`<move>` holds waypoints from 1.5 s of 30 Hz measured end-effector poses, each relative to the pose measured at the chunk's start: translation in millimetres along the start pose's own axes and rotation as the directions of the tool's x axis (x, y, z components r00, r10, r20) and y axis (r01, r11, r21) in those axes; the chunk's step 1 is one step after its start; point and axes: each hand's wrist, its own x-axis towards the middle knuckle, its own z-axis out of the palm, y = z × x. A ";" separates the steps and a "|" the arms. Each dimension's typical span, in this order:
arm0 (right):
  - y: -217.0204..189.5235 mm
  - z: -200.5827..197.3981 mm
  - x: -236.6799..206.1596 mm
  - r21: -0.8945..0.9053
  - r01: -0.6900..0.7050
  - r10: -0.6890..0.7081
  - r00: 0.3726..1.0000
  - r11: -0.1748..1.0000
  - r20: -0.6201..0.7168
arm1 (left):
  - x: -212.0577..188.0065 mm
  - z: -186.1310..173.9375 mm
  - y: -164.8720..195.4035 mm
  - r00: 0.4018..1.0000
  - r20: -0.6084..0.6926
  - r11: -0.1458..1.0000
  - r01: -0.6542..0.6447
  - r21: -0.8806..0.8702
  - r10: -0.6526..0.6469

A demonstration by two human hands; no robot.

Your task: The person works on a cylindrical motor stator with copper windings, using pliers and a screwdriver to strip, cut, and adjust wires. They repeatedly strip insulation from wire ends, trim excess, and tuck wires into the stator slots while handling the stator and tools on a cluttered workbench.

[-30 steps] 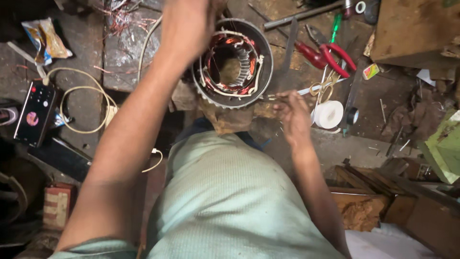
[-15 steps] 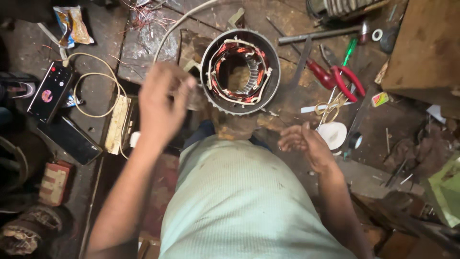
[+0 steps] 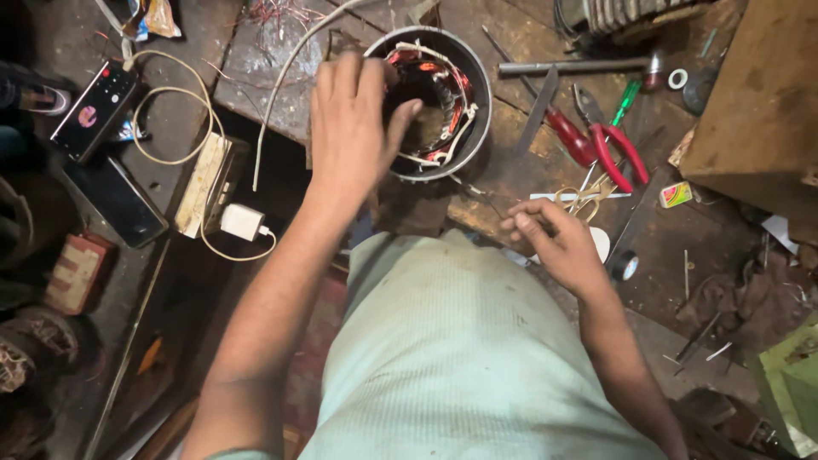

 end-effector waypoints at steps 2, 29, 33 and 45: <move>-3.3 -0.6 -6.4 -0.038 -0.057 0.057 0.998 0.998 -0.014 | -3.4 0.3 -0.4 0.998 0.047 0.999 -0.050 -0.011 0.051; -151.7 109.5 100.9 0.071 0.068 -0.061 0.994 0.995 -0.089 | -33.4 -60.1 -34.2 0.883 0.240 0.798 -0.210 -0.565 0.403; -162.0 104.6 82.6 -0.131 0.099 -0.131 0.956 0.986 -0.264 | -29.3 -59.3 -41.0 0.865 0.223 0.775 -0.254 -0.579 0.450; -105.9 122.1 19.7 -0.521 0.417 -0.579 0.792 0.745 -0.195 | 13.1 -44.6 -47.8 0.697 0.167 0.673 -0.556 -0.487 0.697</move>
